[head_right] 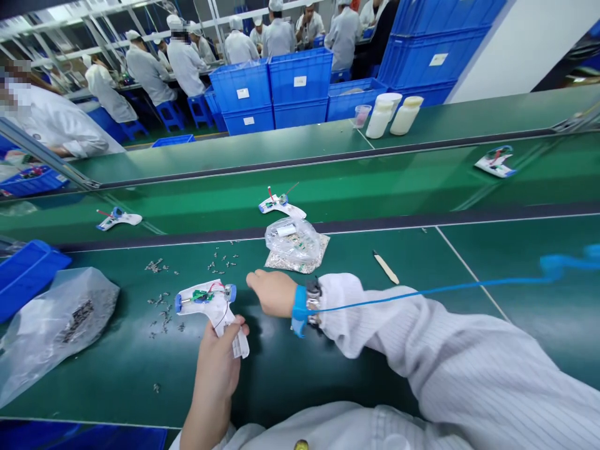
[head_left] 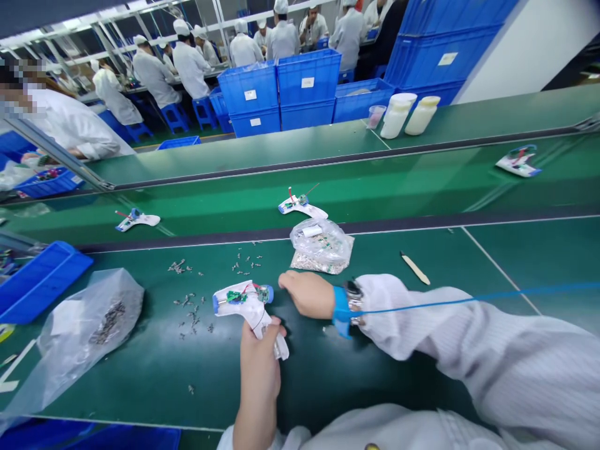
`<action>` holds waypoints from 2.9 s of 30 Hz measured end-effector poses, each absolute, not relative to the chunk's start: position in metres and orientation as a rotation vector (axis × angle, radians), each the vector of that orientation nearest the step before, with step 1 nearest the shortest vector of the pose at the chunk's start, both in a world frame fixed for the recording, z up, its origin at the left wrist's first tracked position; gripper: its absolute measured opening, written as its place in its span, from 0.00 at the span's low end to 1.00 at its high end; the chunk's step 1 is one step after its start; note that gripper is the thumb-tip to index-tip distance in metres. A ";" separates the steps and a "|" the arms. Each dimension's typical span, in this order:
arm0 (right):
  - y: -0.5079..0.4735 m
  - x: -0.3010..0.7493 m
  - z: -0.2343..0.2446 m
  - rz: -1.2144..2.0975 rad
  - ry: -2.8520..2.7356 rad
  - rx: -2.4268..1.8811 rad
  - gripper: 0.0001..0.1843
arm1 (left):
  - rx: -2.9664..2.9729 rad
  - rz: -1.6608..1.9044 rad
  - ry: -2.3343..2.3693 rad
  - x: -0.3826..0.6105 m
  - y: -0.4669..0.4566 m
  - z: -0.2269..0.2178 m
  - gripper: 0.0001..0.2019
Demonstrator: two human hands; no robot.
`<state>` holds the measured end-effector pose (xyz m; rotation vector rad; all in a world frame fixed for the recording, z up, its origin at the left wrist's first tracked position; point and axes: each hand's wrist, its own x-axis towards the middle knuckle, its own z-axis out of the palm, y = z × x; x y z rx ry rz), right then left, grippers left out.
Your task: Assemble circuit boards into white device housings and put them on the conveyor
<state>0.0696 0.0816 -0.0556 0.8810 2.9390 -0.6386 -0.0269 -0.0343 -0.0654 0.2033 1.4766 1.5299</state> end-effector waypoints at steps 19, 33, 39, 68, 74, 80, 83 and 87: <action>0.059 0.128 0.023 -1.306 2.988 0.656 0.22 | 0.282 1.256 1.079 0.002 -0.012 -0.014 0.18; 0.062 0.137 0.014 -1.832 3.064 0.947 0.05 | 0.220 1.332 1.015 0.005 -0.007 -0.008 0.22; 0.067 0.139 0.009 -1.847 3.173 0.735 0.07 | 0.218 1.256 0.951 0.006 -0.009 -0.007 0.22; 0.083 0.149 0.044 -1.417 2.931 0.773 0.10 | 0.525 1.126 1.150 0.016 -0.007 0.023 0.31; 0.092 0.151 0.041 -1.363 2.971 0.613 0.10 | 0.621 1.113 1.213 0.019 -0.007 0.029 0.33; 0.098 0.151 0.041 -1.382 2.959 0.594 0.09 | 0.629 1.111 1.216 0.021 -0.004 0.030 0.33; 0.098 0.150 0.044 -1.343 2.932 0.643 0.09 | 0.613 1.100 1.227 0.021 -0.005 0.030 0.33; 0.098 0.148 0.045 -1.282 2.932 0.684 0.08 | 0.583 1.094 1.218 0.022 -0.005 0.030 0.32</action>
